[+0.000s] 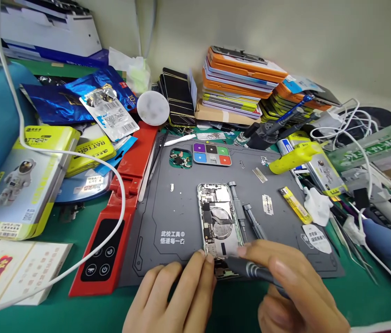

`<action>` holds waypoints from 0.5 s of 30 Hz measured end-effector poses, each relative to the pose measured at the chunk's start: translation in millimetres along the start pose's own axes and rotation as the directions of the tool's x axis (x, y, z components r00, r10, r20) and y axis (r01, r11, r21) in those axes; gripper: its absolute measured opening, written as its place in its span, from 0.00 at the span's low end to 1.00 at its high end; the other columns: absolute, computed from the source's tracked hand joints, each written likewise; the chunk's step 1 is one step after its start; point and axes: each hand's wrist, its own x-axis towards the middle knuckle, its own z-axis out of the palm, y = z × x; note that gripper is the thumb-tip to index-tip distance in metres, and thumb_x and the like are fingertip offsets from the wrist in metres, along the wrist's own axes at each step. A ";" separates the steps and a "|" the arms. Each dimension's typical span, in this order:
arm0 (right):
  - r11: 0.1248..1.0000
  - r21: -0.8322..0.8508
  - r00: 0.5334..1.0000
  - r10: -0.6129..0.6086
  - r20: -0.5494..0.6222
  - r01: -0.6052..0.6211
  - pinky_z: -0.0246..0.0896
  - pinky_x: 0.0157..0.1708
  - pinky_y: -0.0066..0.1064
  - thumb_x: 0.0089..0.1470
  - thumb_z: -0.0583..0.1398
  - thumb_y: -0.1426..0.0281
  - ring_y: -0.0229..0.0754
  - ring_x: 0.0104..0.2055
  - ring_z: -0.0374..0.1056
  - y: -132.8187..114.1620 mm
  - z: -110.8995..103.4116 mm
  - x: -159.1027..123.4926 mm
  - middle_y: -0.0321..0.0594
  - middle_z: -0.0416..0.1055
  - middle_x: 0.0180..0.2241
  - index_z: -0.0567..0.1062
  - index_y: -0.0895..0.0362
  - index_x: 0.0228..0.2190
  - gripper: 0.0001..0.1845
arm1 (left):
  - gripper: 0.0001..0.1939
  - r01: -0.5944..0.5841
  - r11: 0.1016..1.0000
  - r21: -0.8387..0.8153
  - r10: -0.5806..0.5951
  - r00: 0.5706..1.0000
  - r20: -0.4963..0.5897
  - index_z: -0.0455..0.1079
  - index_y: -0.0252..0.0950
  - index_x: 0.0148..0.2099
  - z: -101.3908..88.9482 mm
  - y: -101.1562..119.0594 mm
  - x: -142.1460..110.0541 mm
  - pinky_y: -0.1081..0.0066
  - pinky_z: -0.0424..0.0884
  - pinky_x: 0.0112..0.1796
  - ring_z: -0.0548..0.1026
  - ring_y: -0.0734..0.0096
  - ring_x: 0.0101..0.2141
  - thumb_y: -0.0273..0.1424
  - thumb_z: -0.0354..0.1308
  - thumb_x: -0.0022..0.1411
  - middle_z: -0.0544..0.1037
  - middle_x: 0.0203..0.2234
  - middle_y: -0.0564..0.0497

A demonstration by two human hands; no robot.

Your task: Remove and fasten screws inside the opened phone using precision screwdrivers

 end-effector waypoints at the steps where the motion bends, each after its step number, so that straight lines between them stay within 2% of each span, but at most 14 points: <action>1: 0.987 -0.062 0.989 -0.147 0.021 0.148 0.80 0.46 0.49 0.55 0.65 0.83 0.50 0.44 0.79 -1.8 1.4 5.0 0.34 0.81 0.49 0.78 0.43 0.58 0.34 | 0.10 -0.007 1.000 0.000 0.007 1.000 -0.008 0.77 0.32 0.53 0.3 -0.6 0.0 0.61 0.65 0.42 0.72 0.62 0.39 0.23 0.56 0.75 0.86 0.46 0.52; 3: 0.888 -0.212 0.912 -0.405 0.062 0.408 0.81 0.39 0.42 0.58 0.57 0.86 0.46 0.43 0.78 -4.5 5.2 15.5 0.41 0.79 0.50 0.73 0.55 0.64 0.35 | 0.10 -0.013 1.000 -0.001 0.013 1.000 -0.017 0.77 0.31 0.53 0.7 -1.3 0.3 0.61 0.65 0.42 0.72 0.62 0.39 0.24 0.57 0.75 0.86 0.45 0.51; 5: 0.808 -0.307 0.859 -0.507 0.071 0.503 0.78 0.35 0.40 0.62 0.54 0.86 0.47 0.43 0.75 -5.7 9.0 23.2 0.46 0.77 0.47 0.71 0.62 0.65 0.31 | 0.10 -0.009 1.000 -0.006 0.009 1.000 -0.016 0.77 0.30 0.53 0.9 -1.4 0.8 0.61 0.64 0.42 0.71 0.62 0.39 0.23 0.58 0.74 0.86 0.45 0.51; 10: 0.804 -0.340 0.860 -0.510 0.029 0.488 0.74 0.34 0.41 0.68 0.52 0.83 0.48 0.41 0.74 -7.0 12.8 27.4 0.46 0.74 0.43 0.70 0.59 0.66 0.29 | 0.10 -0.005 1.000 -0.023 0.005 1.000 0.007 0.77 0.30 0.54 0.7 -1.3 1.5 0.61 0.64 0.42 0.71 0.62 0.40 0.23 0.58 0.74 0.85 0.45 0.50; 15: 0.810 -0.322 0.867 -0.491 0.082 0.489 0.75 0.35 0.40 0.69 0.52 0.82 0.47 0.42 0.74 -7.9 9.9 27.7 0.46 0.74 0.45 0.70 0.58 0.66 0.28 | 0.11 -0.012 0.999 -0.036 0.013 0.999 0.036 0.76 0.30 0.55 -1.2 -1.8 -0.2 0.61 0.64 0.43 0.71 0.62 0.42 0.23 0.56 0.75 0.85 0.47 0.49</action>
